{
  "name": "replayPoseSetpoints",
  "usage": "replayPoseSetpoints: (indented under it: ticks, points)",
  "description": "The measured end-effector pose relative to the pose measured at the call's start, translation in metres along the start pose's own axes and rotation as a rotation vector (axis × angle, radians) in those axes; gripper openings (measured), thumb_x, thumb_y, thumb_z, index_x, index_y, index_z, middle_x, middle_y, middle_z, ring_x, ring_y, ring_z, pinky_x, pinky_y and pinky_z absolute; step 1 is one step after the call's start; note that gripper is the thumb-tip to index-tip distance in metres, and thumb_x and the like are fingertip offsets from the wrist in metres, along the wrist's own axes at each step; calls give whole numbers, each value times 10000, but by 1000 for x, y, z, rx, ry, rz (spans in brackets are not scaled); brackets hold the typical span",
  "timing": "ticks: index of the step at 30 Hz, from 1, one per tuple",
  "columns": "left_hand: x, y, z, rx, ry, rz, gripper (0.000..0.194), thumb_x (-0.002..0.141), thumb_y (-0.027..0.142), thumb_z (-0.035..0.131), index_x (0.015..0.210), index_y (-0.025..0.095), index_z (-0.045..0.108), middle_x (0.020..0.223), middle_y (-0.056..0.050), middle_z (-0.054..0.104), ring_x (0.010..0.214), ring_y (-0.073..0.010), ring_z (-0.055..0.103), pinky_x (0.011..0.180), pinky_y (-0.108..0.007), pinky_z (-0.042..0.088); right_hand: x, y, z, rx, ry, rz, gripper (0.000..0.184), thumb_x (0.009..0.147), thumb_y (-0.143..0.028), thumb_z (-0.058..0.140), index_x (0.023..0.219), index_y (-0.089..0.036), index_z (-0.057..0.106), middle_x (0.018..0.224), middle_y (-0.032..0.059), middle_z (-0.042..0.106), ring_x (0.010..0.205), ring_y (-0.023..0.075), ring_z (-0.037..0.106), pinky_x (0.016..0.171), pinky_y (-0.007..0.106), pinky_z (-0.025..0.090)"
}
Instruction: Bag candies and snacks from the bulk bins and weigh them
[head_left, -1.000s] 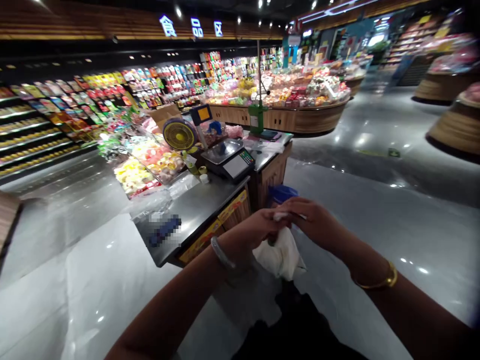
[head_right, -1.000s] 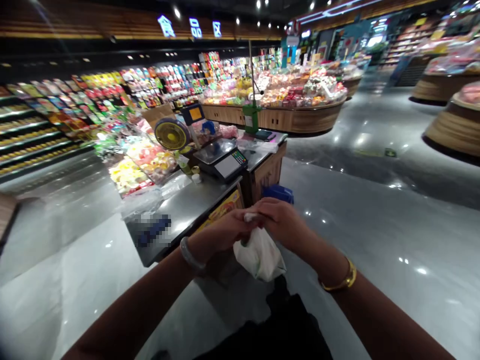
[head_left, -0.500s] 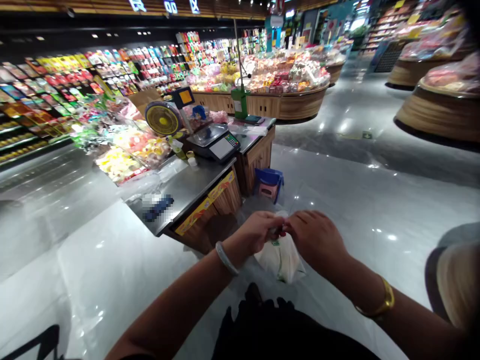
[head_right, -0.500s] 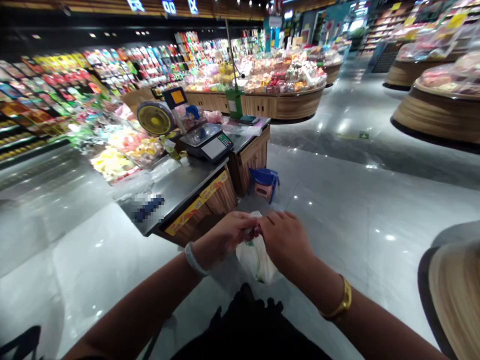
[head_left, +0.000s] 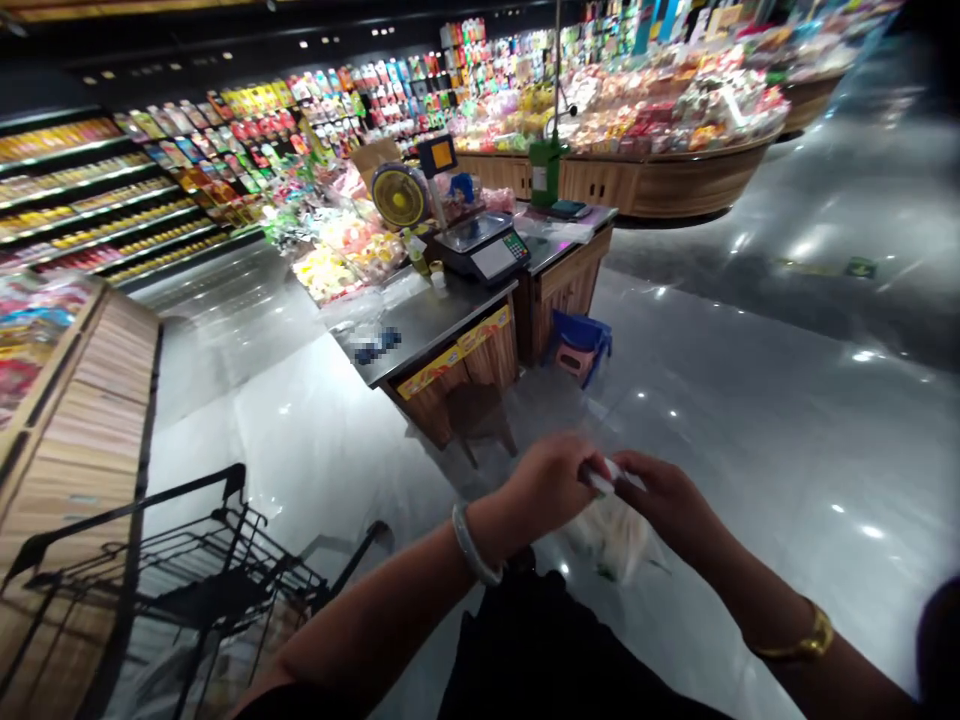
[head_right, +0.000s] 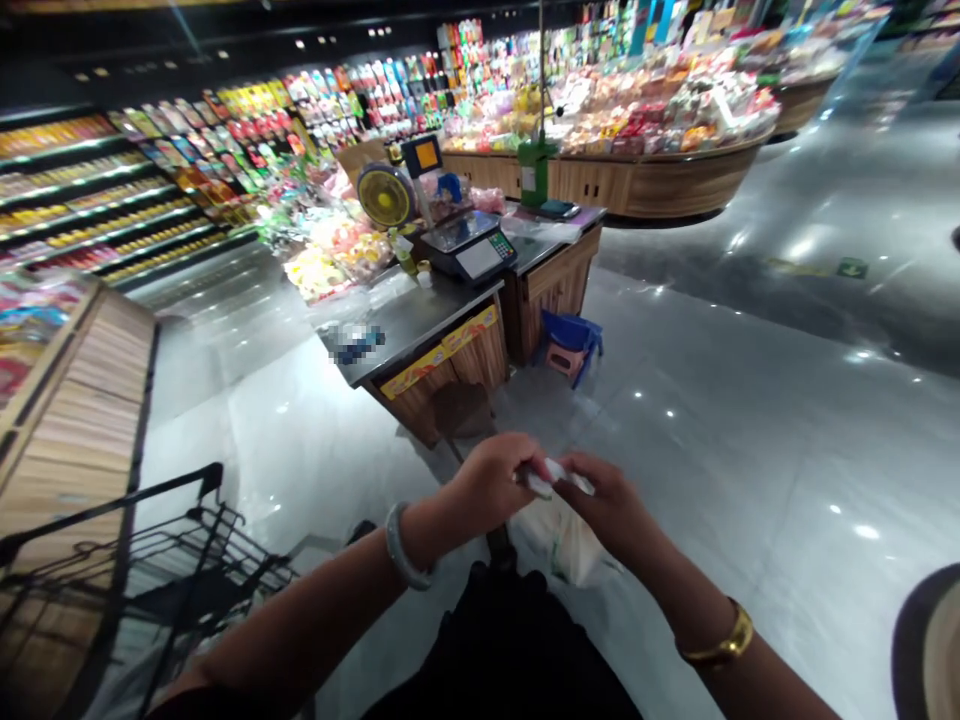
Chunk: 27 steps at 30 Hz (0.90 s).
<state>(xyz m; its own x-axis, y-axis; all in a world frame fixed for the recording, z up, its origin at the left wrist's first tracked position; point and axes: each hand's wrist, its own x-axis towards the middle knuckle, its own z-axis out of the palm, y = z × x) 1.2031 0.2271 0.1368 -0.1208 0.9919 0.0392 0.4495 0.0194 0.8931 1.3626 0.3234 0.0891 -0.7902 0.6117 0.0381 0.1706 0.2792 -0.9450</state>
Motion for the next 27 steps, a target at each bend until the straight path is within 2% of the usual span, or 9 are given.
replayPoseSetpoints:
  ticks: [3, 7, 11, 14, 17, 19, 21, 24, 27]
  points:
    - [-31, -9, 8, 308, 177, 60, 150, 778, 94, 598, 874, 192, 657, 909, -85, 685, 881, -236, 626, 817, -362, 471, -14, -7, 14, -24, -27, -22, 243, 890, -436, 604, 806, -217, 665, 767, 7, 654, 752, 193, 620, 726, 320, 505]
    - [-76, -8, 11, 298, 328, 100, 247, 885, 164, 553, 1109, 228, 637, 1120, -97, 706, 1058, -237, 640, 940, -381, 488, -30, -19, 34, 154, -181, -48, 305, 941, -478, 526, 844, -233, 680, 821, 30, 678, 779, 203, 637, 727, 324, 527]
    - [-115, 1, 0, 322, 328, 204, 210, 952, 230, 503, 1032, 239, 697, 1118, -92, 712, 1055, -193, 663, 956, -328, 507, -33, -40, 54, 319, -235, 5, 368, 974, -504, 447, 867, -237, 678, 828, 42, 685, 776, 208, 643, 697, 328, 543]
    - [-142, 1, -21, 344, 403, 197, 225, 967, 262, 501, 965, 232, 724, 1060, -93, 734, 1039, -180, 683, 938, -309, 527, -23, -70, 78, 192, -295, -124, 263, 960, -433, 513, 844, -243, 654, 819, 28, 668, 800, 200, 636, 710, 322, 527]
    - [-170, 7, -61, 361, 513, 258, 188, 953, 236, 550, 905, 222, 731, 1028, -62, 759, 1038, -163, 696, 940, -295, 540, -9, -121, 112, -45, -211, -453, 231, 955, -352, 528, 779, -242, 630, 833, 33, 669, 839, 208, 628, 788, 363, 496]
    - [-190, 22, -101, 420, 626, 366, 179, 938, 182, 572, 878, 232, 733, 998, -16, 771, 1036, -151, 700, 947, -301, 545, -2, -163, 136, -226, -60, -679, 219, 945, -300, 544, 746, -235, 607, 840, 35, 672, 844, 209, 614, 846, 398, 459]
    - [-214, 40, -146, 513, 740, 461, 145, 911, 181, 615, 888, 251, 739, 959, 25, 771, 1009, -156, 709, 928, -329, 556, 2, -203, 159, -326, 73, -820, 220, 951, -272, 532, 742, -227, 585, 834, 28, 661, 835, 198, 599, 849, 396, 434]
    - [-253, 50, -208, 611, 927, 503, 100, 846, 186, 697, 838, 277, 740, 910, 52, 765, 907, -151, 721, 838, -329, 572, 1, -235, 199, -272, 247, -710, 244, 963, -278, 520, 738, -216, 591, 817, 17, 637, 803, 172, 577, 759, 340, 427]
    - [-298, 23, -241, 541, 1034, 398, 96, 752, 164, 791, 768, 234, 728, 779, 26, 759, 743, -132, 706, 705, -267, 555, -3, -235, 253, 64, 237, -377, 247, 949, -308, 549, 729, -212, 610, 731, 1, 596, 705, 154, 559, 649, 307, 428]
